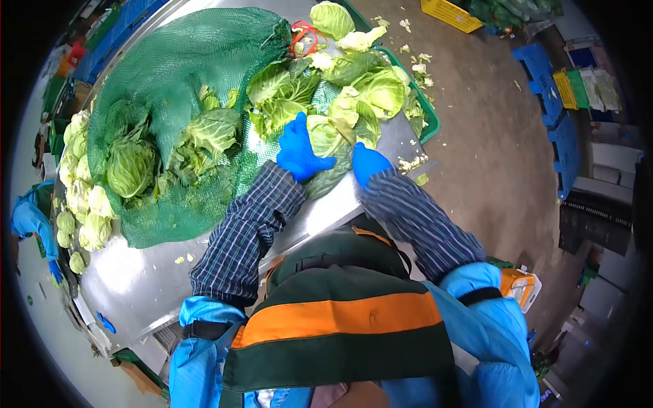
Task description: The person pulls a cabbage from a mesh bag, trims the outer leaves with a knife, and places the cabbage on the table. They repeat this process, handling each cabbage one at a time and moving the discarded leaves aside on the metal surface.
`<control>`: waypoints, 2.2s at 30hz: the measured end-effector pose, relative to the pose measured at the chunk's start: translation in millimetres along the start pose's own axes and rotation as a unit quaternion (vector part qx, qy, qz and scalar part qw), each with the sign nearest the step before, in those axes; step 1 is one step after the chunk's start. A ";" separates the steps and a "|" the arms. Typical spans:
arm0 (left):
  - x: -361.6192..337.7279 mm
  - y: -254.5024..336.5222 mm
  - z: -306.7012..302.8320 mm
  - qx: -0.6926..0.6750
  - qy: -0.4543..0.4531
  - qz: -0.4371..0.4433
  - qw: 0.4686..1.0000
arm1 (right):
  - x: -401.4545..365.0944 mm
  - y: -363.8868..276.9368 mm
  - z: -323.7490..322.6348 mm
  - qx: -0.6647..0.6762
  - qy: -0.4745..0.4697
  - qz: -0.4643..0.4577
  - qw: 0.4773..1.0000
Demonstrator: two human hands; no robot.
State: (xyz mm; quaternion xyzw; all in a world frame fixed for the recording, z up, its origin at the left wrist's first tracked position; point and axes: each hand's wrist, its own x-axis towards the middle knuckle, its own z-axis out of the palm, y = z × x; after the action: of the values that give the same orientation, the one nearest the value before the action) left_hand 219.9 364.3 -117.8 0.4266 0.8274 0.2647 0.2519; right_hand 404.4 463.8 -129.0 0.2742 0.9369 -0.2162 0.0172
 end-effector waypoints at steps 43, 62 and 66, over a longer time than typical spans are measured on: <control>-104.0 -100.3 -13.5 -0.311 0.085 0.154 0.934 | 32.2 -77.0 7.6 0.433 -0.111 0.141 0.883; -81.7 -68.0 -8.2 -0.153 0.082 0.058 0.983 | -35.5 -88.6 0.5 0.295 0.099 0.133 0.941; -69.2 -61.4 -18.8 -0.195 0.173 0.105 0.960 | -16.1 -90.1 -0.6 0.238 0.076 0.058 0.967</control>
State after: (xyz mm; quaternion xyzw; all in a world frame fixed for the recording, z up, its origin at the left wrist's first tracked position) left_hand 207.9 271.5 -130.9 0.4014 0.7411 0.5157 0.1542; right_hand 371.1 387.8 -90.3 0.3395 0.8398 -0.4098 -0.1072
